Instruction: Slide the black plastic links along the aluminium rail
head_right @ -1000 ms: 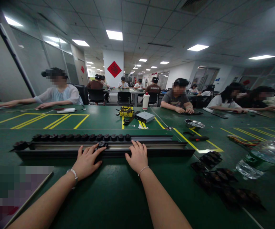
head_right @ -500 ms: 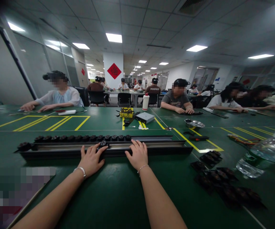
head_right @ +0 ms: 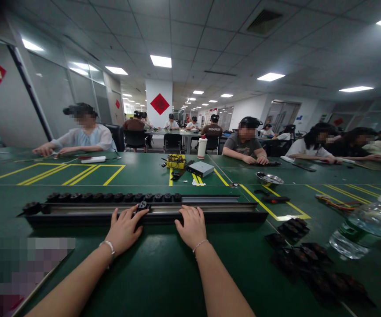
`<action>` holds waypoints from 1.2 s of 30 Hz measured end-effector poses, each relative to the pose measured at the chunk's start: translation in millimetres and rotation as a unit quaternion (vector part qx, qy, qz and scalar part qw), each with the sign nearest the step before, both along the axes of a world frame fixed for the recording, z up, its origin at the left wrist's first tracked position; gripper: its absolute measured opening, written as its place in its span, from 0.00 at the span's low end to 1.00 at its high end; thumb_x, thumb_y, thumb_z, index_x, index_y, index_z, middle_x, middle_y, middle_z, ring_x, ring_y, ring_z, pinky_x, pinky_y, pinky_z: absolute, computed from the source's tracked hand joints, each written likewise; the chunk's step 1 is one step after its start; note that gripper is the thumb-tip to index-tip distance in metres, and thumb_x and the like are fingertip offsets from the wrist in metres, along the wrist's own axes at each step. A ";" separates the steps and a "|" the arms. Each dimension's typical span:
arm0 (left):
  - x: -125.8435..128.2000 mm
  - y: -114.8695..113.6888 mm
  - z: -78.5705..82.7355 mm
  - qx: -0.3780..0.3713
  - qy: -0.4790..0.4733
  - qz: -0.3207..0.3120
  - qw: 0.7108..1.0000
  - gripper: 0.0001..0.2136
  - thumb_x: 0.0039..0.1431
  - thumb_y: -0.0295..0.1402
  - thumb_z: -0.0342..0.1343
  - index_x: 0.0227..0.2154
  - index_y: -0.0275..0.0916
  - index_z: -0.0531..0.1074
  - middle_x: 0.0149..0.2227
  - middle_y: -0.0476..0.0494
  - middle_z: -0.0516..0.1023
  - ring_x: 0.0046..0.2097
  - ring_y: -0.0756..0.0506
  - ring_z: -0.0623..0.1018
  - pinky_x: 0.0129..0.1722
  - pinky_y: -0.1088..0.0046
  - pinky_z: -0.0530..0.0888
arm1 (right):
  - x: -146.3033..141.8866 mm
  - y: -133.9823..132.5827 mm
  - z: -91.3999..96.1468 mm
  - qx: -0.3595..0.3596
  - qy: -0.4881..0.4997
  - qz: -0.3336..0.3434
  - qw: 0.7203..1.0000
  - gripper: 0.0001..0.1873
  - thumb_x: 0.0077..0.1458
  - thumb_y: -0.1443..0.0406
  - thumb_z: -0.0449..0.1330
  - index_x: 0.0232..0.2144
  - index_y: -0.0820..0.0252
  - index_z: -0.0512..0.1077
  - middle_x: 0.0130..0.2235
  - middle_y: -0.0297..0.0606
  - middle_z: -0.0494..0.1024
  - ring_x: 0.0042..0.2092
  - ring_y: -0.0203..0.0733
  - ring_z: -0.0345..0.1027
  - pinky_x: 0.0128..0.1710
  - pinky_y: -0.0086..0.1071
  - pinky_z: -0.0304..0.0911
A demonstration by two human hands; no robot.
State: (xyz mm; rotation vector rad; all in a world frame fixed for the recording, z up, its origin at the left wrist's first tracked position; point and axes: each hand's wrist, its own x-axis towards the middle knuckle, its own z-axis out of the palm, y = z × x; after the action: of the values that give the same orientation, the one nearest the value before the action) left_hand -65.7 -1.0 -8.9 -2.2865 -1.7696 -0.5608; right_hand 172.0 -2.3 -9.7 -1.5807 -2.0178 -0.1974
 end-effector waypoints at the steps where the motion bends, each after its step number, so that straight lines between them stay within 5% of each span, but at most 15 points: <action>1: 0.9 0.4 -0.1 -0.001 -0.001 0.004 1.000 0.24 0.50 0.32 0.48 0.52 0.54 0.61 0.55 0.43 0.63 0.54 0.40 0.64 0.57 0.47 0.43 | -0.7 1.2 0.2 0.001 0.005 -0.004 1.000 0.14 0.53 0.58 0.51 0.40 0.53 0.68 0.48 0.35 0.71 0.51 0.41 0.59 0.56 0.42 0.40; 20: 10.2 0.4 2.9 -0.010 0.004 -0.009 1.000 0.24 0.49 0.35 0.50 0.52 0.54 0.61 0.56 0.43 0.63 0.55 0.41 0.64 0.58 0.50 0.45 | -5.3 5.5 0.5 0.010 0.022 -0.021 0.999 0.10 0.52 0.59 0.52 0.34 0.55 0.70 0.37 0.34 0.75 0.42 0.40 0.63 0.52 0.39 0.44; 36: 8.2 -0.6 3.8 -0.008 -0.014 -0.029 0.999 0.21 0.49 0.33 0.49 0.49 0.50 0.63 0.56 0.44 0.63 0.56 0.40 0.62 0.57 0.47 0.44 | -6.9 4.0 0.7 0.011 0.019 -0.021 1.000 0.11 0.51 0.61 0.52 0.37 0.54 0.70 0.43 0.35 0.73 0.48 0.40 0.61 0.55 0.41 0.40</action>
State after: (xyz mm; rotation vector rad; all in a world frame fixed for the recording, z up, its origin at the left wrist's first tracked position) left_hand -57.5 -1.6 -5.1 -2.3589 -1.7303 -0.5957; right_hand 165.1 1.7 -9.1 -1.6029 -1.9469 -0.2031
